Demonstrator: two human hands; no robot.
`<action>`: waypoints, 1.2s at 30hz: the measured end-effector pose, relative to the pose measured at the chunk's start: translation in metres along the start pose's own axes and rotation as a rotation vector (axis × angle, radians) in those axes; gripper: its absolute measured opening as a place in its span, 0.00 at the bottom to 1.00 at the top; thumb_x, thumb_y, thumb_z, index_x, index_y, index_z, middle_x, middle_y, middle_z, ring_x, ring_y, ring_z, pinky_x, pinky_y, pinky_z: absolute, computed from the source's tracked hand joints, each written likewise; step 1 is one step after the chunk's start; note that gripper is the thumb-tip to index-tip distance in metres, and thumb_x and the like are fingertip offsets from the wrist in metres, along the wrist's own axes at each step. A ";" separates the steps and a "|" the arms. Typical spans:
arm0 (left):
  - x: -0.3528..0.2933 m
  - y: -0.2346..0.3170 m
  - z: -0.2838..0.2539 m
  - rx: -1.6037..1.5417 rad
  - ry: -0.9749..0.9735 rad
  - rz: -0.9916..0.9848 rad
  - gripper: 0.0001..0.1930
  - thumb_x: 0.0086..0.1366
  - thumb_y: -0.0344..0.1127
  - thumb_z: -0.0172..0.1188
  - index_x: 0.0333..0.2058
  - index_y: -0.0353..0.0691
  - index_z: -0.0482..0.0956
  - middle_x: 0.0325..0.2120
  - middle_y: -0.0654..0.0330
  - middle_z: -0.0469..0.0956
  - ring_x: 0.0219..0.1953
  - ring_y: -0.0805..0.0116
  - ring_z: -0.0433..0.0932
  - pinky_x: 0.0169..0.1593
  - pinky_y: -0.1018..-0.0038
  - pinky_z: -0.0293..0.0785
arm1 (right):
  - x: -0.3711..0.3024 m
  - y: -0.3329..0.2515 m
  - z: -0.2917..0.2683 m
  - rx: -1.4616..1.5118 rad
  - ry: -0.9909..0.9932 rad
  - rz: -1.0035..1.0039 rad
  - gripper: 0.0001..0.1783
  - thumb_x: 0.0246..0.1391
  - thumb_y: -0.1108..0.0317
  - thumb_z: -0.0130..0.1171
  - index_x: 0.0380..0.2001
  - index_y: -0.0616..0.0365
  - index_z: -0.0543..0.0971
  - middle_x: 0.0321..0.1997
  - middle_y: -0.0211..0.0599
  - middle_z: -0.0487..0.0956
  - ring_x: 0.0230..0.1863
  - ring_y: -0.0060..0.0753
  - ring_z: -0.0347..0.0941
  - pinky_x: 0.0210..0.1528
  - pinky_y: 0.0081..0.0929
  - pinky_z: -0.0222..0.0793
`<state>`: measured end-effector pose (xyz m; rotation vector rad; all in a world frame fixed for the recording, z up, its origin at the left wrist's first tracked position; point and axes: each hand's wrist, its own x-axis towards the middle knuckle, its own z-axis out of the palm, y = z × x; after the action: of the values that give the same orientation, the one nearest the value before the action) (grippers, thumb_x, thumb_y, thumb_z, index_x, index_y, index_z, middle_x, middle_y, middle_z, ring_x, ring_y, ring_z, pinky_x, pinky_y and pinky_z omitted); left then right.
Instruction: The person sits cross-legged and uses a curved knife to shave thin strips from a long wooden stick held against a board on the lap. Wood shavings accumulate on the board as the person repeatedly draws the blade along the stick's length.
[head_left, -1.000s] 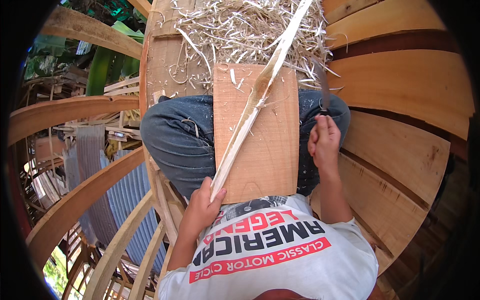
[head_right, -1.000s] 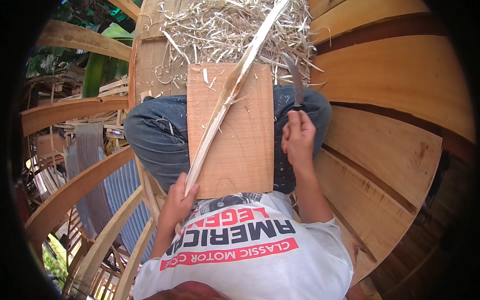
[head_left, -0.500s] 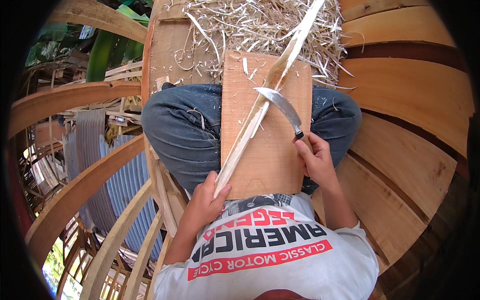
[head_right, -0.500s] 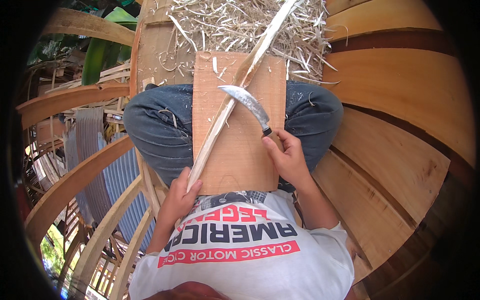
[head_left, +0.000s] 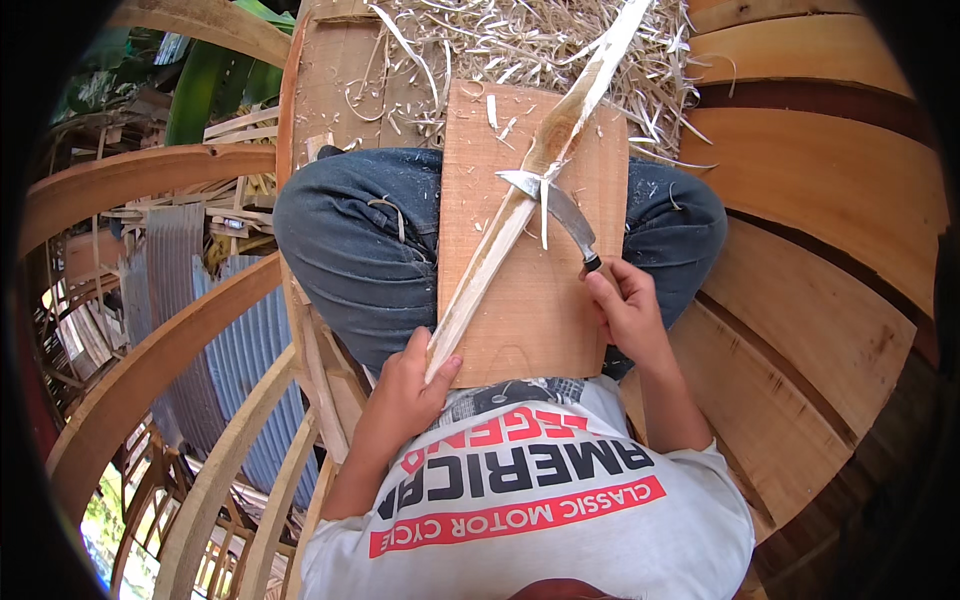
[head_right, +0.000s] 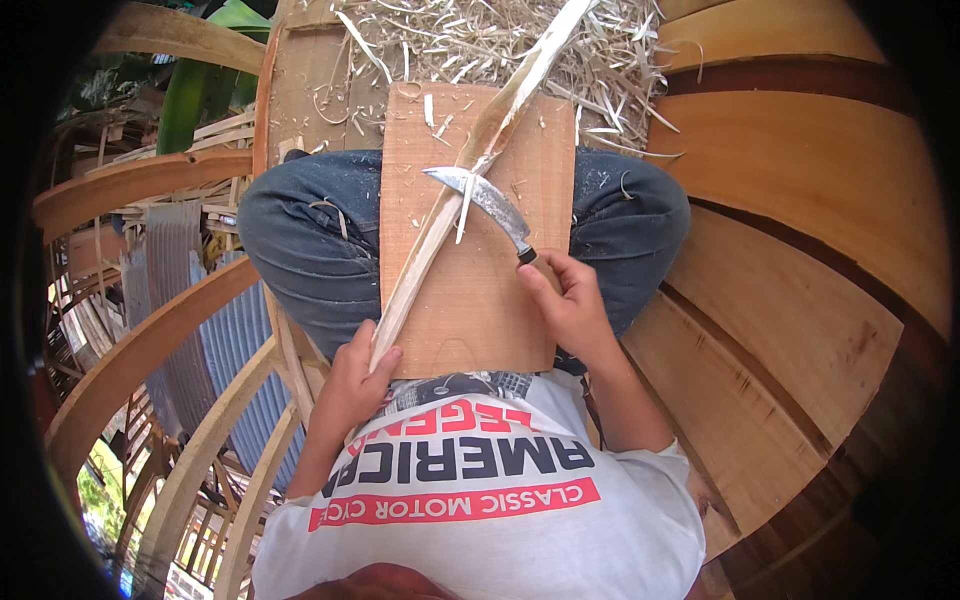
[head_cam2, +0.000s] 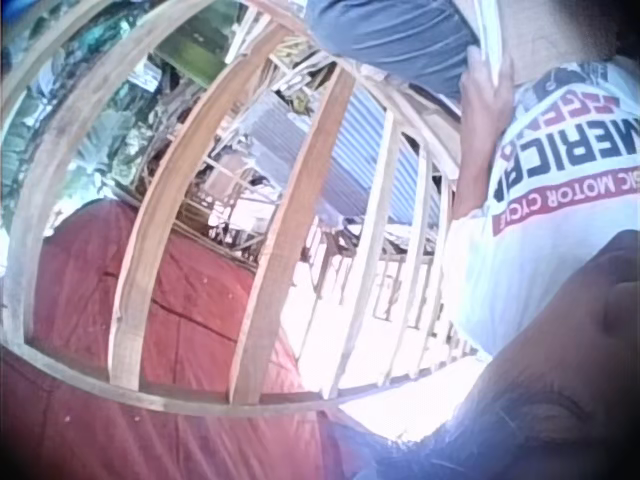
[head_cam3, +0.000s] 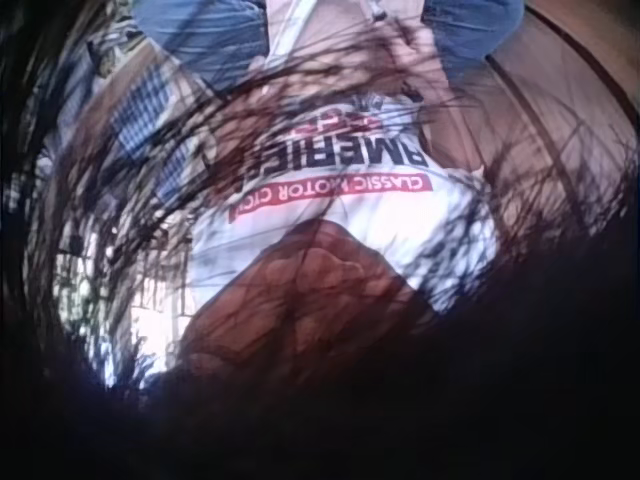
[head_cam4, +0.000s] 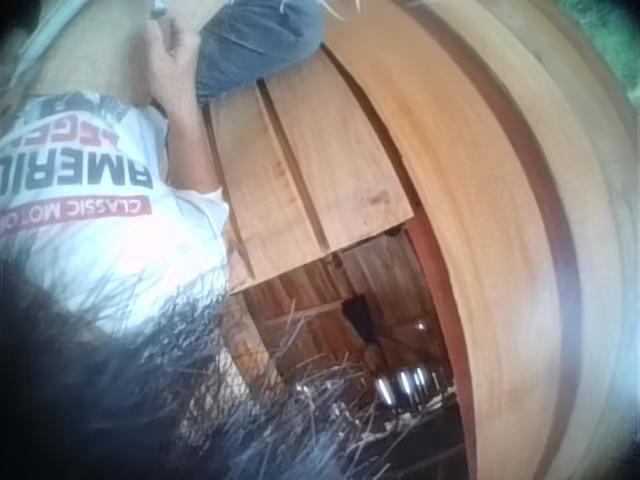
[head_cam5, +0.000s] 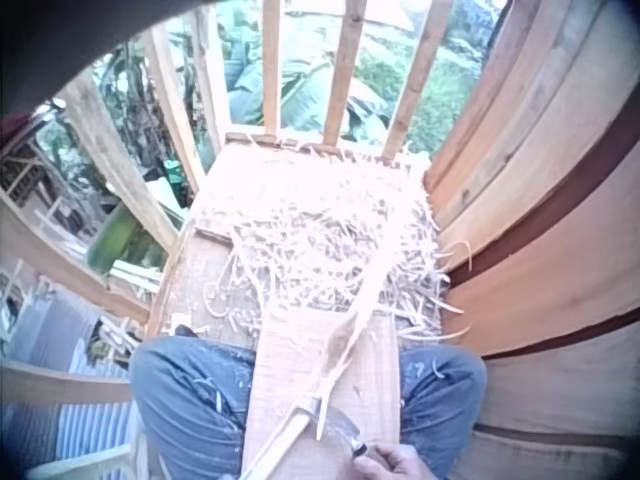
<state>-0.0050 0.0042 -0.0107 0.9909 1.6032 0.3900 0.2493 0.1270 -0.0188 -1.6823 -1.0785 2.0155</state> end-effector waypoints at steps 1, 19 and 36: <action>0.001 0.000 0.000 0.023 0.008 0.021 0.16 0.65 0.41 0.54 0.32 0.31 0.63 0.18 0.37 0.72 0.28 0.37 0.75 0.30 0.58 0.68 | -0.007 0.005 0.007 0.018 -0.033 0.024 0.11 0.58 0.66 0.59 0.34 0.65 0.79 0.20 0.18 0.70 0.17 0.07 0.61 0.19 0.11 0.55; -0.001 0.006 -0.003 -0.036 0.003 -0.048 0.16 0.66 0.41 0.53 0.38 0.35 0.59 0.17 0.42 0.73 0.24 0.45 0.78 0.29 0.59 0.69 | 0.010 0.010 -0.007 -0.173 0.164 -0.237 0.09 0.56 0.69 0.61 0.33 0.67 0.79 0.25 0.22 0.75 0.28 0.09 0.64 0.28 0.12 0.59; 0.001 0.008 -0.001 -0.041 -0.045 -0.096 0.15 0.66 0.40 0.52 0.39 0.34 0.61 0.20 0.40 0.73 0.28 0.39 0.77 0.33 0.59 0.69 | 0.009 0.005 -0.013 -0.057 0.139 -0.067 0.12 0.58 0.66 0.57 0.36 0.67 0.77 0.20 0.19 0.70 0.24 0.09 0.61 0.25 0.14 0.57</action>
<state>-0.0029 0.0096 -0.0052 0.8822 1.5892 0.3308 0.2600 0.1341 -0.0293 -1.7606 -1.1389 1.8140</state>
